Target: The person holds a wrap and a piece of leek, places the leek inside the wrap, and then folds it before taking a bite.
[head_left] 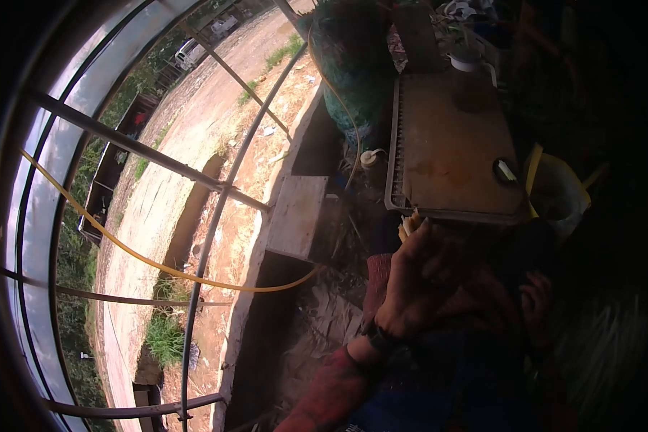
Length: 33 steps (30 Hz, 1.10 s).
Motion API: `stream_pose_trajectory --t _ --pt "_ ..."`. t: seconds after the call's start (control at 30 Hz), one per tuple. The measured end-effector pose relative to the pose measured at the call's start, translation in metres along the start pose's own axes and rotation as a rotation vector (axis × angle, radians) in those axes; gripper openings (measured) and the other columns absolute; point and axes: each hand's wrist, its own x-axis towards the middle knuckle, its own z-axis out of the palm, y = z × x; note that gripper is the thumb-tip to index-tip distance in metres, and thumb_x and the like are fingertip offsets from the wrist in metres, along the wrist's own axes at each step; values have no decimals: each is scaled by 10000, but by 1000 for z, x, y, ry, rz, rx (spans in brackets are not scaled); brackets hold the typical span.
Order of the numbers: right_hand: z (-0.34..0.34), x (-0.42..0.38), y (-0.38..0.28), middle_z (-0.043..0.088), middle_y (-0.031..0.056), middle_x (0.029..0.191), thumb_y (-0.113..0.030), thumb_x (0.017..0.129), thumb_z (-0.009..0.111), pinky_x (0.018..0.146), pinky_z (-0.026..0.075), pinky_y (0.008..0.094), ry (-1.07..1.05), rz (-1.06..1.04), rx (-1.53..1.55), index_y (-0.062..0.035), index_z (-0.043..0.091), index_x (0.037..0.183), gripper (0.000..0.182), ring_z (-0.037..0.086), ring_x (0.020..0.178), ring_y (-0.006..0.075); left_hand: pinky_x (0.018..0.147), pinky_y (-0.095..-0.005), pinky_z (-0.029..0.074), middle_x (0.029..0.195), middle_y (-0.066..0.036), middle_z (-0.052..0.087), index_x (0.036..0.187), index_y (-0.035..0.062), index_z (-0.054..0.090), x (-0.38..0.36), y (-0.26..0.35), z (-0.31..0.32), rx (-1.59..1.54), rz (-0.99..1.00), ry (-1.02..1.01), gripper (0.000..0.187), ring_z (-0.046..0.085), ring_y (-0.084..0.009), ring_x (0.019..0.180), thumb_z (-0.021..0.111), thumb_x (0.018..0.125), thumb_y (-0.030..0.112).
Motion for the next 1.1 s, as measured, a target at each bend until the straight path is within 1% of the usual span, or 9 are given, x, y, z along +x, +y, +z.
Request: stream_pose_trajectory --t 0.1,0.3,0.4,0.5,0.7,0.9,1.1 --pt "2 -2 4 625 130 1251 -192 907 571 1034 419 490 6 -10 -3 -67 662 959 162 543 1206 360 571 -267 354 562 51 302 758 184 486 3 2 -9 -12 -25 -96 322 321 -101 518 472 1044 330" --pt "1 1 2 625 136 1247 -203 925 562 1033 421 492 5 -16 6 -64 659 956 173 543 1206 366 551 -258 338 558 50 292 743 182 457 2 -1 -6 -14 2 -73 339 298 -97 507 456 1050 327" --pt "2 1 4 626 138 1244 -210 932 560 1036 417 493 2 -18 6 -62 658 957 179 542 1205 370 548 -260 335 557 50 287 736 181 451 6 1 -13 1 -10 -138 347 294 -98 504 451 1051 326" --pt "3 0 5 625 140 1245 -205 934 558 1039 412 496 -4 -21 3 -61 657 960 177 540 1206 373 544 -261 329 555 49 288 726 178 448 7 0 -15 15 -5 -159 356 295 -99 503 453 1050 327" --pt "1 -2 1 613 144 1267 -166 929 560 1045 406 497 -1 -9 28 -54 650 980 152 525 1225 372 529 -263 321 547 47 295 708 174 440 6 0 -11 13 -16 -112 370 309 -101 504 463 1046 323" --pt "0 -2 1 608 137 1278 -136 906 581 1055 401 494 -14 -7 20 -56 647 985 131 517 1239 371 523 -263 316 553 46 301 724 175 445 6 -1 -13 -4 -16 -151 356 314 -103 510 462 1046 325" --pt "-3 0 1 607 134 1282 -131 892 591 1058 401 492 -25 -2 11 -59 651 982 130 516 1243 369 530 -262 312 555 45 294 727 175 442 4 -1 -9 6 -6 -102 354 303 -102 513 453 1050 322"
